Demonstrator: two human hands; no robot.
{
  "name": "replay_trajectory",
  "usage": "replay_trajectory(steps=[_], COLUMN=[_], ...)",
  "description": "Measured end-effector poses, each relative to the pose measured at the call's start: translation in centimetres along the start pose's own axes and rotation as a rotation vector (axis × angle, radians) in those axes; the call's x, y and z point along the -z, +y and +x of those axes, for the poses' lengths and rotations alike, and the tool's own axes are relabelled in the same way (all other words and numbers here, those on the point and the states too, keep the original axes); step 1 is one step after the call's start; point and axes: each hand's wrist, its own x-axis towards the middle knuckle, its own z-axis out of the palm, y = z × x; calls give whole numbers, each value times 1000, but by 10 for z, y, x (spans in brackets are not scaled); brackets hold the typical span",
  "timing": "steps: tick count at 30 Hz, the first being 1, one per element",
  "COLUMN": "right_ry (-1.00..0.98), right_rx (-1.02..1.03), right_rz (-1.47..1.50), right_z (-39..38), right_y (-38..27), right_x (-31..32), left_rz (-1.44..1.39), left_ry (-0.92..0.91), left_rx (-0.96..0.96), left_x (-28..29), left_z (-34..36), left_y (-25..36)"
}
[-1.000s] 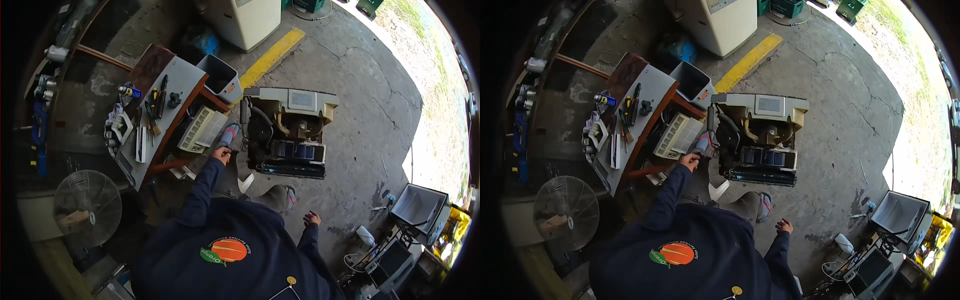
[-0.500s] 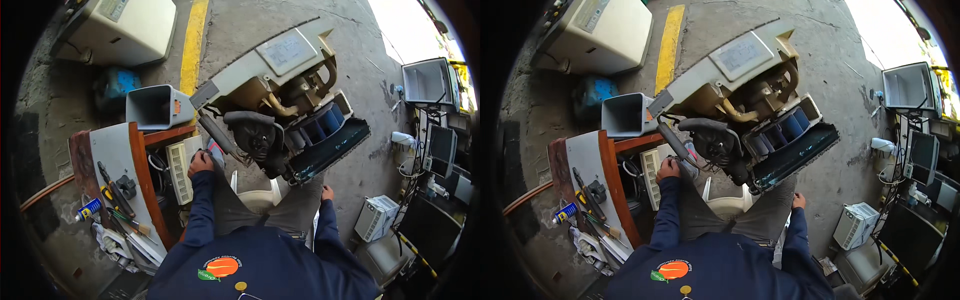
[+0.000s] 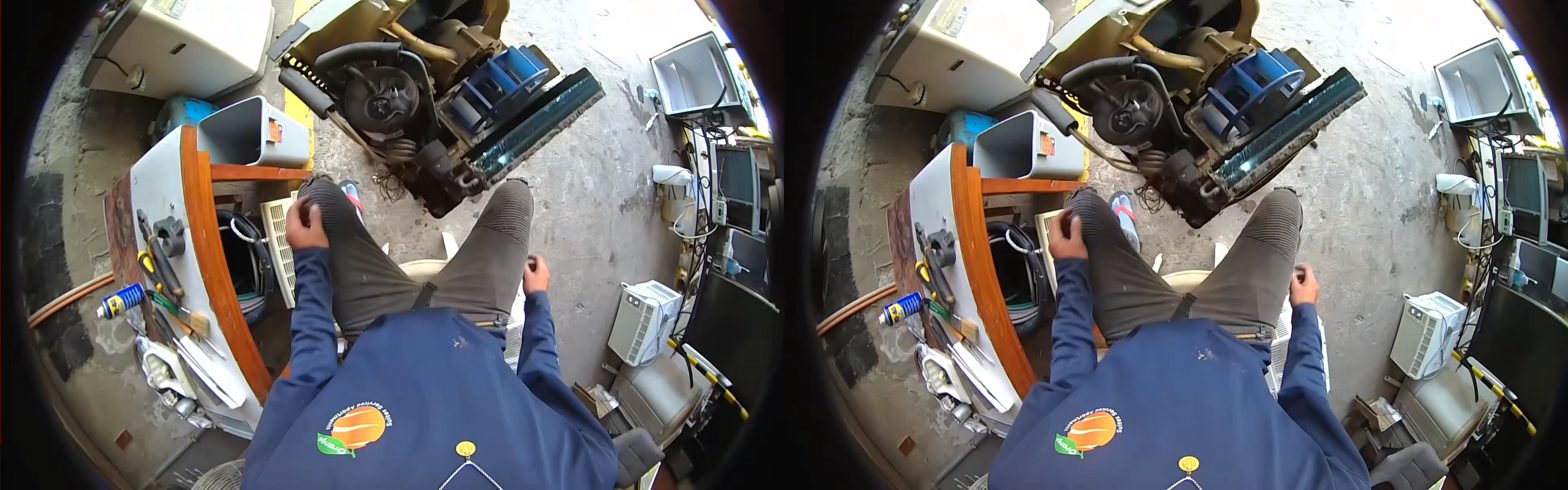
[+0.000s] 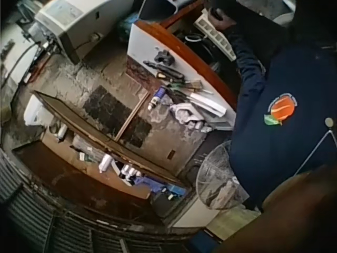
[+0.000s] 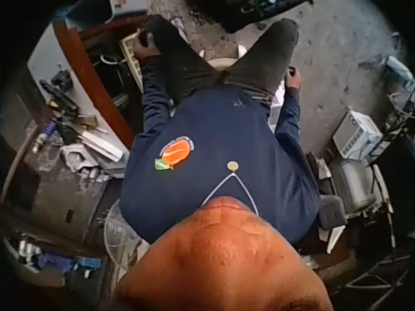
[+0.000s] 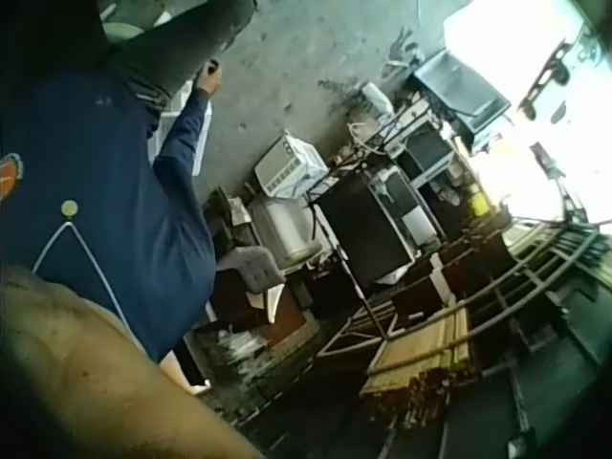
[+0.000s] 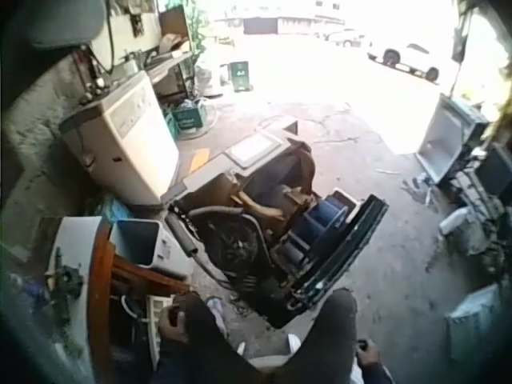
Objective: Disassembling, cleaning, and inspecting components of an air conditioning unit.
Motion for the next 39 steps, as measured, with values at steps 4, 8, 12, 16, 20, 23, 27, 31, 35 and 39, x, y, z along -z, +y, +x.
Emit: replay_trajectory(steps=[4, 8, 12, 16, 20, 23, 27, 31, 35, 39], right_ry=[-214, -415, -545, -657, -687, -705, -728, -891, -671, -50], right_rx=[-183, -168, -108, -208, -208, -199, -178, -178, -409, 177], right_rz=[463, 479, 585, 296, 281, 233, 186, 163, 399, 101], right_z=[-93, -207, -255, -276, -286, -308, -309, -279, -211, -105], right_y=[56, 51, 117, 181, 206, 288, 385, 301, 53, 41], right_x=[15, 39, 30, 1, -3, 9, -28, -21, 61, 78], left_rz=[140, 1, -229, -399, -360, -357, -354, -325, -309, -314], left_ry=[-31, -347, -683, -771, -798, -824, -843, -905, -963, -1024], left_rx=[160, 492, 682, 785, 747, 718, 670, 568, 488, 383], left_x=[65, 123, 163, 162, 150, 150, 153, 157, 155, 146], left_z=[-109, -231, -309, -294, -285, -281, -292, -292, -290, -265], left_y=[-47, -85, -115, -98, -81, -81, -99, -128, -153, -180])
